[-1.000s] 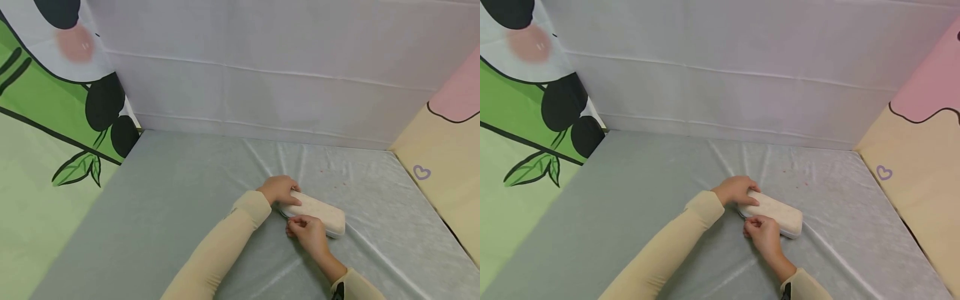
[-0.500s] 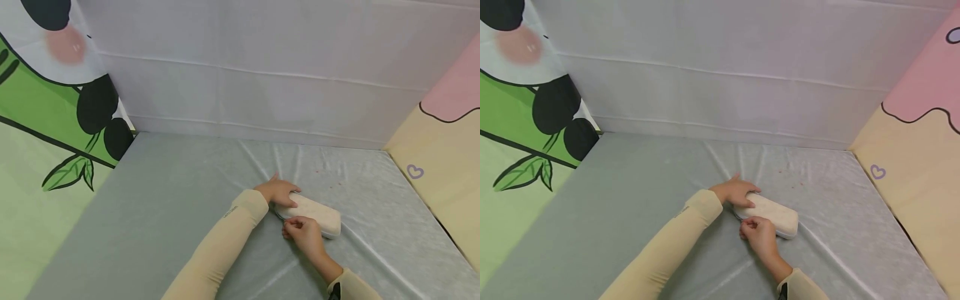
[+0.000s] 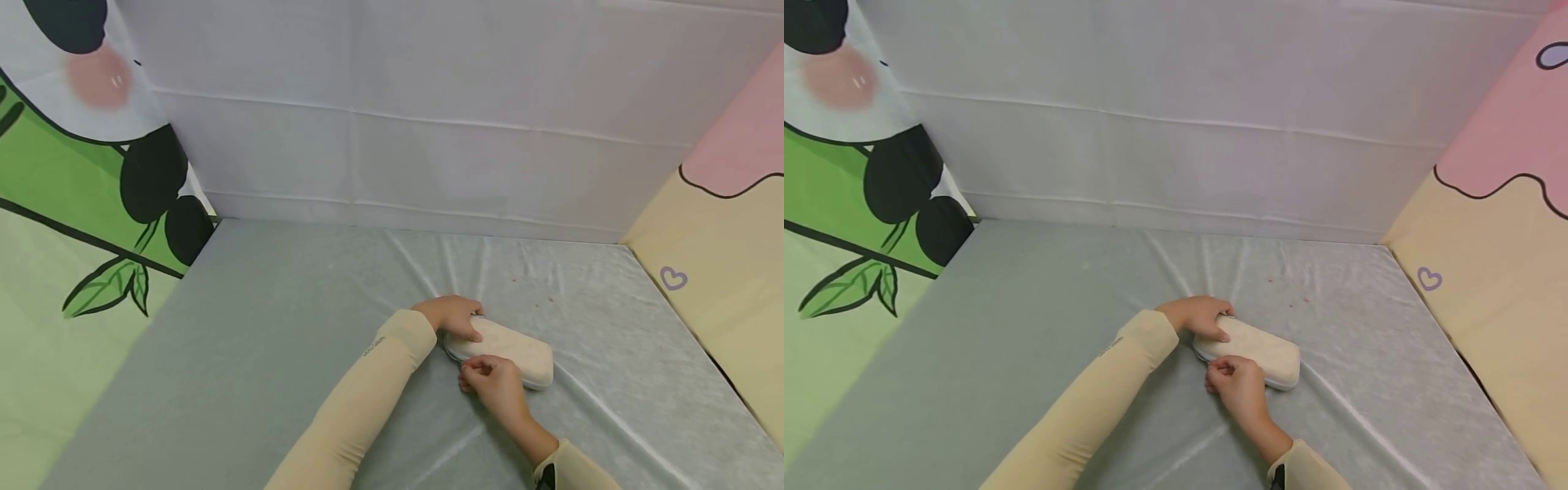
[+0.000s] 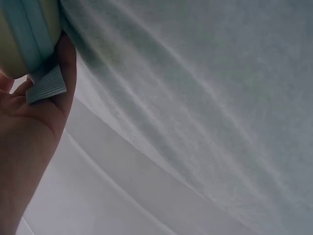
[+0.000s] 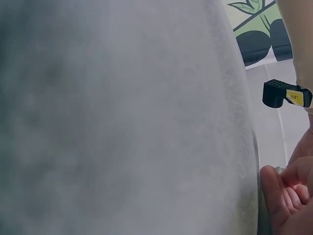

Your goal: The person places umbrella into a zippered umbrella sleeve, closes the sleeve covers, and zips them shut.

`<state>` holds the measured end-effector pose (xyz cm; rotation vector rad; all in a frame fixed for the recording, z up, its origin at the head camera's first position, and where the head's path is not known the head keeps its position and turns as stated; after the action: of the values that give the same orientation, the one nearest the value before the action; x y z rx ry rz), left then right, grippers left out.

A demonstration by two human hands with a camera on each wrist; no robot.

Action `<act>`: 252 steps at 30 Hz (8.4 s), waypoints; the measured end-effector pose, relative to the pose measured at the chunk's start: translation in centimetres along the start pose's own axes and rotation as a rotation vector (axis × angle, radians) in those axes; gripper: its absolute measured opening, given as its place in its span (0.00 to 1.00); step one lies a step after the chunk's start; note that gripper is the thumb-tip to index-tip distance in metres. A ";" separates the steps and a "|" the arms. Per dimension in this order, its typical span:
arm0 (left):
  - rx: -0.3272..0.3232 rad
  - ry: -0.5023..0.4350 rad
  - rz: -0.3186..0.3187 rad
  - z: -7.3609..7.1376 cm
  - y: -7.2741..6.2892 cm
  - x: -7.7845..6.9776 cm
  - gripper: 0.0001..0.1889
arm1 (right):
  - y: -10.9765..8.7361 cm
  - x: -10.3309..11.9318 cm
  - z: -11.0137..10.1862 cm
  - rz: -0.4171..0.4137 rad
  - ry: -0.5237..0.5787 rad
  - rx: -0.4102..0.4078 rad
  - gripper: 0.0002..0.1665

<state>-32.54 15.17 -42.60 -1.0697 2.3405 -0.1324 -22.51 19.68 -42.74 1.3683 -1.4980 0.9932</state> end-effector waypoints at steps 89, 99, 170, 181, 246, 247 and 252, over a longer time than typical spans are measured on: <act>-0.154 -0.424 -0.231 -0.8 -4.2 2.7 0.13 | -0.8 1.5 1.9 -0.004 0.048 0.102 0.04; -0.067 -0.728 -0.245 0.0 -4.4 3.6 0.07 | -0.8 1.5 1.5 -0.014 0.040 0.157 0.03; -0.112 -0.995 -0.206 1.2 -5.6 5.4 0.30 | -0.4 1.0 -0.6 -0.008 -0.058 0.112 0.04; -0.108 -1.010 -0.202 1.3 -5.5 5.4 0.30 | -0.7 1.2 -0.2 -0.022 -0.071 0.151 0.03; -0.154 -0.733 -0.204 0.2 -5.9 4.7 0.27 | -1.0 1.8 -0.5 -0.061 -0.234 0.165 0.06; -0.154 -0.718 -0.203 0.2 -5.9 4.6 0.28 | -1.0 1.7 -0.5 -0.062 -0.244 0.164 0.06; -0.168 -0.563 -0.214 -0.3 -6.2 3.9 0.38 | -1.1 1.8 -0.4 -0.071 -0.276 0.147 0.07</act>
<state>-30.61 8.14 -42.20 -1.2456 1.7531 0.2599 -21.40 19.37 -40.88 1.7076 -1.5880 0.9123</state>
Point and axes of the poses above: each hand's wrist, its own y-axis towards the middle knuckle, its own z-axis out of the palm, x = y × z, the point moved 10 cm from there along y, towards the middle knuckle, and after that the axes turned 2 degrees about y, right-handed, at the moved point
